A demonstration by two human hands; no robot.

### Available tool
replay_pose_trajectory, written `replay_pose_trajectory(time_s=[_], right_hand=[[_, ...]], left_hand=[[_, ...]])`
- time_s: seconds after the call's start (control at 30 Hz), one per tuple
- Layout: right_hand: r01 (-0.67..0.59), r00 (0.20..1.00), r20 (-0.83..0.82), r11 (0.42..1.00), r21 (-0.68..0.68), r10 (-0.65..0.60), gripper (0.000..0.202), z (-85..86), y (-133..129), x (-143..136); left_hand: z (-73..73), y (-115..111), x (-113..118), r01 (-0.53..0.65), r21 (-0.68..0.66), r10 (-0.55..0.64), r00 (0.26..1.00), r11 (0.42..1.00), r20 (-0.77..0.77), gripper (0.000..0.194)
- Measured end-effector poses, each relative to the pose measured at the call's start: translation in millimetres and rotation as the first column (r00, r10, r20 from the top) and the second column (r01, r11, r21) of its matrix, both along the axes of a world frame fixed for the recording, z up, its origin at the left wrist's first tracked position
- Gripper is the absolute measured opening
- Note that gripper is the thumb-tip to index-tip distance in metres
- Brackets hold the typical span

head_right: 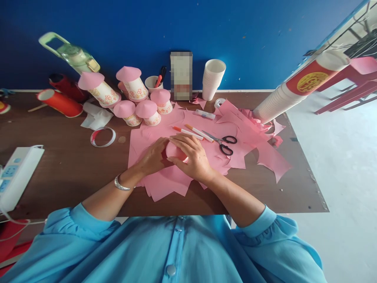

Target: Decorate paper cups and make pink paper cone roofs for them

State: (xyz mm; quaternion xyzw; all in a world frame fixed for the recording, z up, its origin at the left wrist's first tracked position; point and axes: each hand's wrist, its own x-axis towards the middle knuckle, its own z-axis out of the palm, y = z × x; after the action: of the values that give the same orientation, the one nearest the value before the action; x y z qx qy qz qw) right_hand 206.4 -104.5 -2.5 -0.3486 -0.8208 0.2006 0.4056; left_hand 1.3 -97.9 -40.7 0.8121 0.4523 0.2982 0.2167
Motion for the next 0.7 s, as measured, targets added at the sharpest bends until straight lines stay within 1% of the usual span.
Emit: replay_pose_trajectory(time_s=[0.1, 0.17, 0.23, 0.27, 0.33, 0.37, 0.4, 0.43, 0.47, 0.5, 0.53, 0.6, 0.7], right_hand=[[0.024, 1.000, -0.020, 0.999, 0.023, -0.024, 0.052, 1.2, -0.7, 3.3], [0.047, 0.999, -0.021, 0.999, 0.017, -0.046, 0.054, 2.3, -1.0, 6.0], [0.056, 0.998, -0.011, 0.998, 0.006, -0.056, 0.055, 3.7, -1.3, 8.3], [0.058, 0.998, -0.005, 0.998, 0.004, -0.058, 0.056, 4.3, -1.5, 9.1], [0.062, 0.998, 0.003, 0.998, 0.009, -0.062, 0.059, 5.1, -2.0, 9.8], [0.061, 0.998, 0.005, 0.998, 0.012, -0.061, 0.060, 5.1, -2.3, 9.7], [0.059, 0.998, 0.006, 0.998, 0.014, -0.060, 0.062, 4.8, -2.8, 9.3], [0.056, 0.998, 0.007, 0.998, 0.014, -0.056, 0.064, 4.2, -3.2, 8.8], [0.051, 0.999, 0.009, 0.999, 0.013, -0.051, 0.066, 3.4, -3.6, 8.2], [0.046, 0.999, 0.011, 0.999, 0.014, -0.046, 0.068, 2.4, -4.0, 7.6], [0.042, 0.999, 0.012, 0.999, 0.017, -0.042, 0.069, 1.3, -4.2, 7.1], [0.039, 0.999, 0.009, 0.999, 0.026, -0.039, 0.070, -0.6, -4.5, 6.5], [0.042, 0.999, -0.007, 0.999, 0.021, -0.042, 0.069, -2.2, -4.4, 6.4]], left_hand=[[4.3, -0.3, -1.6, 0.045, -0.022, -0.045, 0.999, 0.999, -0.005, 0.070], [12.3, -0.2, -5.8, 0.076, -0.073, -0.077, 0.997, 0.994, -0.006, 0.078], [23.2, 1.1, -13.3, 0.101, -0.141, -0.100, 0.995, 0.985, 0.011, 0.080], [29.0, 2.3, -18.0, 0.112, -0.181, -0.108, 0.994, 0.977, 0.034, 0.076], [40.0, 5.5, -27.1, 0.129, -0.263, -0.097, 0.987, 0.956, 0.130, 0.061], [44.6, 7.0, -30.7, 0.121, -0.320, -0.059, 0.979, 0.939, 0.197, 0.052], [48.5, 8.4, -33.1, 0.093, -0.393, 0.014, 0.966, 0.915, 0.260, 0.041], [51.5, 9.3, -34.0, 0.052, -0.476, 0.108, 0.946, 0.878, 0.304, 0.032], [53.5, 9.7, -33.5, 0.022, -0.557, 0.196, 0.923, 0.830, 0.330, 0.030], [54.7, 9.5, -31.6, 0.006, -0.628, 0.266, 0.902, 0.778, 0.339, 0.033], [55.1, 8.8, -28.7, 0.005, -0.684, 0.311, 0.888, 0.730, 0.339, 0.040], [54.6, 6.5, -21.5, 0.036, -0.751, 0.337, 0.879, 0.660, 0.339, 0.050], [52.4, 2.9, -12.3, 0.076, -0.799, 0.362, 0.863, 0.597, 0.353, 0.057]])
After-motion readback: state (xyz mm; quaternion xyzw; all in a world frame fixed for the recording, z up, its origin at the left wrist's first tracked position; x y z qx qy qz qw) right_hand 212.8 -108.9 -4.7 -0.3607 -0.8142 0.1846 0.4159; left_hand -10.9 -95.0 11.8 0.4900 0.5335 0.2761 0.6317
